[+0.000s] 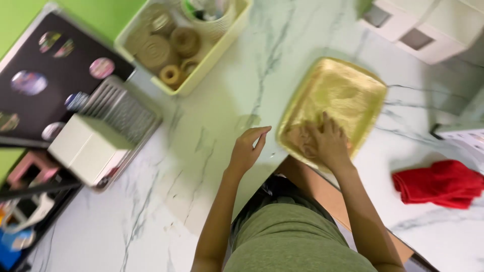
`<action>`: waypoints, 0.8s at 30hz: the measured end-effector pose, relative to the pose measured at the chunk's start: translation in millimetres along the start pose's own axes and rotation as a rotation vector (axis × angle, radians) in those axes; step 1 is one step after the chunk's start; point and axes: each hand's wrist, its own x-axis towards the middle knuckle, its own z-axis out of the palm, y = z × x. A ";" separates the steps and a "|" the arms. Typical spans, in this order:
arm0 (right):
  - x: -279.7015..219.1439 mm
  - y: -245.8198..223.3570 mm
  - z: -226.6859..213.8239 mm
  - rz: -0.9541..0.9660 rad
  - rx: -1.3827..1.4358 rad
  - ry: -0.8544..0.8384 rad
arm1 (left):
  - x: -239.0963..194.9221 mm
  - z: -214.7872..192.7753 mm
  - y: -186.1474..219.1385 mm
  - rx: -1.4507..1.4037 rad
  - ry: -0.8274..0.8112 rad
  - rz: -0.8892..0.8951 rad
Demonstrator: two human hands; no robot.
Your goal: The person wipes the surfaces of small white boxes with a brown cloth, placing each cleaned box into a gray basket. The person repeats this process for several boxes, moving them from a stack on the counter to the basket. Finally, the person wipes the countertop with a red cloth.
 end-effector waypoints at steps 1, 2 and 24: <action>-8.5 10.9 12.3 0.033 0.003 0.010 | 11.1 13.5 6.8 -0.008 -0.027 0.019; -12.7 21.3 23.1 0.043 0.079 0.001 | 25.8 26.2 13.7 -0.039 -0.075 0.028; 147.6 241.7 -86.9 0.095 0.294 0.626 | 348.0 292.5 -25.5 -0.152 -0.285 0.057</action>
